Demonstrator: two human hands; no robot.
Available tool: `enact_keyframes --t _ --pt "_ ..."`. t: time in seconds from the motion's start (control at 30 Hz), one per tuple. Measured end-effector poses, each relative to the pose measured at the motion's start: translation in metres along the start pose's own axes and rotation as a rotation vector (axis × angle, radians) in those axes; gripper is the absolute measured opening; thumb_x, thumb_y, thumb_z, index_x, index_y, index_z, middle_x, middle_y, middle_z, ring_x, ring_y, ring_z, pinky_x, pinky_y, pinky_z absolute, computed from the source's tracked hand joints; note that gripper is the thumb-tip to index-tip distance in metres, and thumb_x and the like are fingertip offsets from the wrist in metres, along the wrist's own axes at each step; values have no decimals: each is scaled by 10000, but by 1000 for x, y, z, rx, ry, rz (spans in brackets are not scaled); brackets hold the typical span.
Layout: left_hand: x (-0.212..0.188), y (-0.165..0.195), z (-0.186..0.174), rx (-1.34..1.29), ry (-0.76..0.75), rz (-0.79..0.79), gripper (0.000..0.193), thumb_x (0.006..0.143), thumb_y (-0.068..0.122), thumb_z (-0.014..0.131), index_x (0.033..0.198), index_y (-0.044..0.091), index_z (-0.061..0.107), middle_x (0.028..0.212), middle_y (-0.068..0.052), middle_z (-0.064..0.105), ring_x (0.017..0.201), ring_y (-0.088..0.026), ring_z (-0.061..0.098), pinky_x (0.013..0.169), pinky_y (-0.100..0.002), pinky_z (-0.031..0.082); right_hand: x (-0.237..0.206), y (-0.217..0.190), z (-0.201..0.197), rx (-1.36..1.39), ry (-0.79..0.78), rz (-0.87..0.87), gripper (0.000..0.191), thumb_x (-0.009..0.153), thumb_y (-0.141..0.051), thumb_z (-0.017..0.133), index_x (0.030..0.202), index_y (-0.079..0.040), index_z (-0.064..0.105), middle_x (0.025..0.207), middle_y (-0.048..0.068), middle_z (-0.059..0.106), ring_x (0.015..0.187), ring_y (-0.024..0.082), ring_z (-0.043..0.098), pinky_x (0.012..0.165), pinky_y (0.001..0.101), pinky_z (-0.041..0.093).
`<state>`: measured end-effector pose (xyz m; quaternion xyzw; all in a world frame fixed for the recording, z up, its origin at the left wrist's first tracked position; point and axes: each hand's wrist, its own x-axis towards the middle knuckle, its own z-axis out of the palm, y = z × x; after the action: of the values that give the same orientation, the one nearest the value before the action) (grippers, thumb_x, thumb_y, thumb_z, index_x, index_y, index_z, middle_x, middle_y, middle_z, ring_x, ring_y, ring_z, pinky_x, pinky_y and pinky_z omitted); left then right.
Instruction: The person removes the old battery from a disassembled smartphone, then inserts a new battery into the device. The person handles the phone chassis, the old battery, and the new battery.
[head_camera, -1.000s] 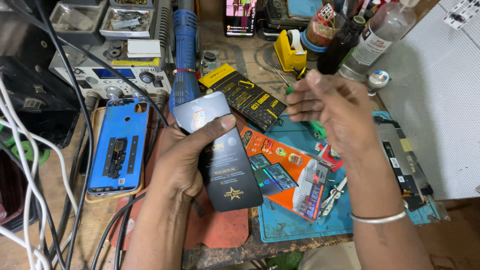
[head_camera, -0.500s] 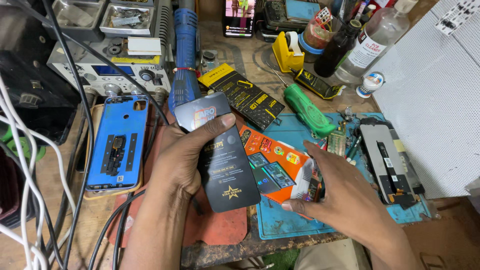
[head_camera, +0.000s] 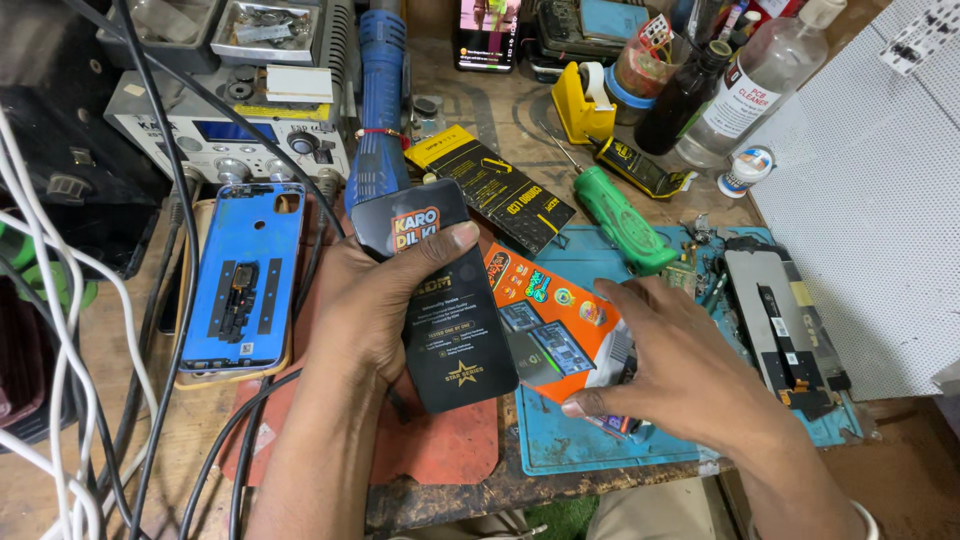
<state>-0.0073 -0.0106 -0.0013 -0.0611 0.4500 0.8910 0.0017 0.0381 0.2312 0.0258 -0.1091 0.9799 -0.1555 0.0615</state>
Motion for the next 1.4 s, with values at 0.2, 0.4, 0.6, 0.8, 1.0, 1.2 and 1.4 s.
enact_keyframes --t 0.2,0.4,0.6,0.8,1.0,1.2,1.4 --pt "-2 8 -4 -1 22 22 319 747 16 842 1037 17 710 866 -81 748 688 -160 714 617 -327 603 -4 -9 -4 -94 3 33 1096 487 -519 980 1336 -26 494 1171 229 593 1075 395 596 888 474 470" --pt "-4 19 -13 -62 26 46 343 742 31 819 1068 42 712 898 -49 763 736 -144 738 672 -310 620 -32 -12 17 -221 313 -167 968 587 -472 893 1327 -4 482 1171 209 662 1059 414 647 868 520 482" --pt "-11 33 -35 -235 -130 33 338 837 53 829 1144 -11 702 931 -86 736 743 -182 702 700 -330 600 -76 7 24 291 -67 89 745 787 -609 726 1368 -149 648 1208 82 771 1142 206 749 955 369 576" --pt "-14 34 -37 -276 -105 76 368 818 49 826 1159 -18 702 977 -99 753 805 -195 732 771 -330 619 -59 28 34 316 -20 -266 234 1009 -247 666 1103 -70 786 1321 164 714 1254 325 605 1033 414 468" --pt "-12 33 -34 -225 -93 62 370 784 60 825 1131 4 710 961 -80 761 799 -185 740 763 -338 627 -30 1 33 157 170 -208 433 784 -75 707 1193 -28 573 1274 232 577 1216 425 535 963 454 444" --pt "-11 31 -37 -222 -82 77 342 834 66 844 1133 -17 700 954 -103 740 769 -196 702 723 -344 594 -33 -10 18 200 119 -172 749 747 -237 761 1396 -29 450 1317 248 547 1247 438 518 957 465 433" --pt "-9 32 -34 -215 -64 88 349 800 58 827 1122 0 707 967 -90 756 799 -182 729 761 -337 621 -17 5 23 174 58 -83 687 798 -276 724 1402 -66 475 1236 212 605 1205 380 573 966 444 458"
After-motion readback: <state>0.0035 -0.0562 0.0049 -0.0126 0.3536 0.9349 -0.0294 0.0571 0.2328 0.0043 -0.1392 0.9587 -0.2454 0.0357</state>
